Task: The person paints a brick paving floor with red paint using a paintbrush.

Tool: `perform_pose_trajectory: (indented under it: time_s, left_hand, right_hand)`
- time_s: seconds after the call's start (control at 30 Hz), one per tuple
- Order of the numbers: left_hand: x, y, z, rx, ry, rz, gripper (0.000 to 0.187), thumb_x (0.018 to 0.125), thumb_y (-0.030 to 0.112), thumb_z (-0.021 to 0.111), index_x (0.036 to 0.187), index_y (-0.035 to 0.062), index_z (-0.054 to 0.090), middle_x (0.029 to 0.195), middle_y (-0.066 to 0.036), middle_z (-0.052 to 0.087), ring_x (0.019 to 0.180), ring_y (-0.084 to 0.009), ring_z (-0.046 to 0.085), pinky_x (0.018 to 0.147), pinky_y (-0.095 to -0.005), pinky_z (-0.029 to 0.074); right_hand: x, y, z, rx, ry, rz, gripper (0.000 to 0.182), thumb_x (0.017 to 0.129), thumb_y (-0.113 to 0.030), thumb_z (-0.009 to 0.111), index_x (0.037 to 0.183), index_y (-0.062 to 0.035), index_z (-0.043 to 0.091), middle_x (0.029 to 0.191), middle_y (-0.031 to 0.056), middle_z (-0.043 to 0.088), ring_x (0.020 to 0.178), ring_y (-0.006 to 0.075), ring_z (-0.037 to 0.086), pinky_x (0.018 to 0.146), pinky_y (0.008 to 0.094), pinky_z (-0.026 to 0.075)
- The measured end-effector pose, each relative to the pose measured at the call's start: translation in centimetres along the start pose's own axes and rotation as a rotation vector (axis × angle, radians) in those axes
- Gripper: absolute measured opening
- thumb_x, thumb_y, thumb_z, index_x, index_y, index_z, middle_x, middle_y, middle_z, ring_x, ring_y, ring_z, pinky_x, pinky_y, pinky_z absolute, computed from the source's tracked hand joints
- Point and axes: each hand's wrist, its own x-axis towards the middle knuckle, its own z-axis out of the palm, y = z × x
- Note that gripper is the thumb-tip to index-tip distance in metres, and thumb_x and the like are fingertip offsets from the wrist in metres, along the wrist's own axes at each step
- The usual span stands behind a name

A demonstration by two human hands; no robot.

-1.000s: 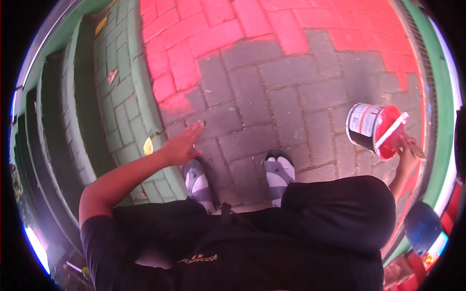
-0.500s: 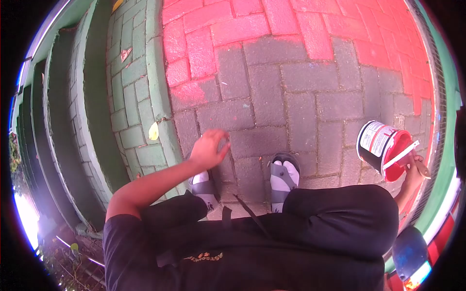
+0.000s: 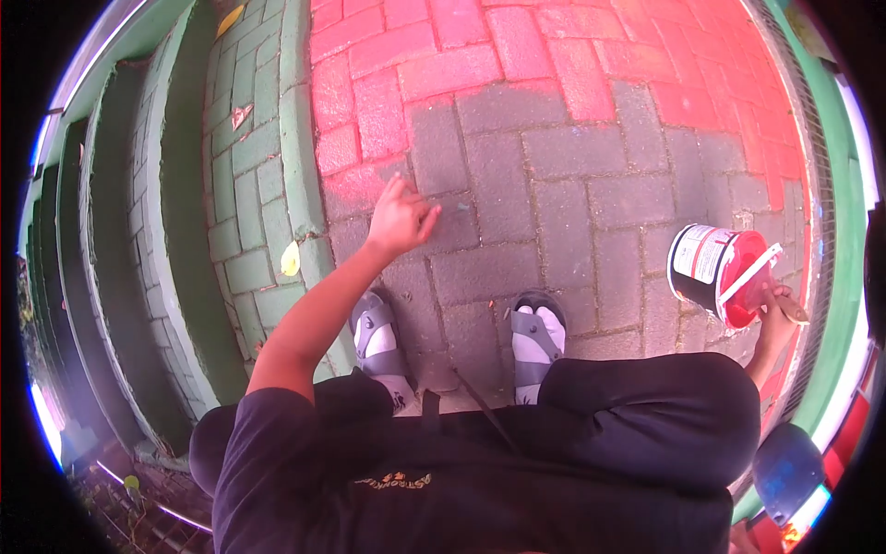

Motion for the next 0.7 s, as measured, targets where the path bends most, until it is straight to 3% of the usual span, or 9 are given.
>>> perform_pose_trajectory:
  time_s: [0.07, 0.13, 0.17, 0.27, 0.37, 0.4, 0.5, 0.6, 0.7]
  left_hand:
    - [-0.2, 0.1, -0.9, 0.054, -0.215, 0.036, 0.037, 0.095, 0.036, 0.062, 0.113, 0.0038, 0.065, 0.138, -0.016, 0.060, 0.138, -0.0362, 0.043, 0.117, -0.0538, 0.030]
    - [0.5, -1.3, 2.1, -0.215, 0.194, -0.086, 0.048, 0.096, 0.040, 0.059, 0.124, 0.0013, 0.061, 0.141, -0.018, 0.057, 0.142, -0.0377, 0.039, 0.120, -0.0520, 0.027]
    - [0.9, -1.6, 3.5, -0.215, 0.200, -0.076, 0.048, 0.096, 0.040, 0.059, 0.124, 0.0013, 0.061, 0.141, -0.018, 0.057, 0.142, -0.0377, 0.039, 0.120, -0.0520, 0.027]
    - [1.1, -1.0, 5.0, 0.075, 0.478, -0.073, 0.064, 0.096, 0.046, 0.058, 0.140, -0.0004, 0.050, 0.144, -0.021, 0.053, 0.143, -0.0414, 0.037, 0.122, -0.0530, 0.024]
    - [-2.0, 2.6, 2.3, 0.103, 0.064, 0.066, 0.081, 0.097, 0.055, 0.050, 0.153, -0.0015, 0.033, 0.151, -0.023, 0.044, 0.147, -0.0402, 0.030, 0.123, -0.0529, 0.018]
    - [-3.9, 3.6, 1.5, 0.095, 0.025, 0.091, 0.081, 0.097, 0.054, 0.051, 0.153, -0.0008, 0.032, 0.149, -0.023, 0.046, 0.147, -0.0406, 0.031, 0.123, -0.0538, 0.018]
    - [-8.5, 5.2, -0.5, 0.027, -0.350, 0.179, 0.080, 0.094, 0.047, 0.059, 0.155, 0.0044, 0.031, 0.141, -0.021, 0.055, 0.141, -0.0391, 0.040, 0.122, -0.0558, 0.020]
    - [-11.8, 3.1, -1.8, -0.172, -0.401, 0.333, 0.041, 0.084, 0.023, 0.067, 0.121, 0.0062, 0.067, 0.105, -0.019, 0.070, 0.102, -0.0374, 0.067, 0.095, -0.0475, 0.052]
    - [-12.2, 0.8, -3.5, -0.059, -0.541, 0.279, 0.025, 0.082, 0.020, 0.068, 0.105, 0.0102, 0.073, 0.093, -0.016, 0.072, 0.094, -0.0360, 0.069, 0.086, -0.0467, 0.055]
  right_hand:
    - [-0.4, 0.3, -0.4, -0.009, 0.010, -0.001, 0.019, 0.084, -0.008, 0.078, 0.086, -0.0063, 0.060, 0.085, 0.0014, 0.062, 0.076, 0.0082, 0.060, 0.059, 0.0242, 0.051]
    - [-0.7, 0.3, -0.6, -0.021, 0.020, -0.009, 0.018, 0.084, -0.007, 0.078, 0.087, -0.0065, 0.060, 0.085, 0.0014, 0.061, 0.076, 0.0081, 0.060, 0.059, 0.0241, 0.051]
    - [-0.8, 0.4, -0.7, -0.025, 0.021, -0.007, 0.019, 0.085, -0.007, 0.078, 0.087, -0.0075, 0.059, 0.088, 0.0009, 0.062, 0.077, 0.0079, 0.061, 0.059, 0.0239, 0.052]
    - [-1.1, -0.1, -0.7, -0.044, 0.026, -0.009, 0.019, 0.085, -0.007, 0.078, 0.088, -0.0085, 0.059, 0.089, 0.0004, 0.064, 0.077, 0.0076, 0.061, 0.058, 0.0231, 0.051]
    - [0.0, 0.4, -0.6, -0.064, -0.018, -0.103, 0.011, 0.084, -0.005, 0.077, 0.092, -0.0055, 0.069, 0.084, 0.0006, 0.067, 0.069, 0.0075, 0.060, 0.056, 0.0215, 0.049]
    - [1.4, 1.4, -1.0, -0.187, -0.115, -0.364, 0.012, 0.085, -0.004, 0.074, 0.097, -0.0038, 0.076, 0.081, 0.0008, 0.068, 0.067, 0.0076, 0.060, 0.056, 0.0207, 0.048]
    - [-0.3, -2.3, -0.3, -0.434, -0.069, -0.417, 0.017, 0.081, -0.008, 0.076, 0.096, -0.0002, 0.077, 0.073, 0.0017, 0.066, 0.064, 0.0074, 0.058, 0.056, 0.0275, 0.045]
    - [-2.0, -4.4, 1.2, -0.256, -0.003, -0.128, 0.014, 0.080, -0.008, 0.079, 0.079, -0.0040, 0.065, 0.071, -0.0018, 0.064, 0.064, 0.0071, 0.060, 0.056, 0.0275, 0.047]
    - [-0.2, -0.5, 2.3, -0.131, -0.065, -0.157, 0.013, 0.076, -0.007, 0.079, 0.077, -0.0022, 0.067, 0.065, 0.0039, 0.065, 0.062, 0.0122, 0.064, 0.060, 0.0334, 0.050]
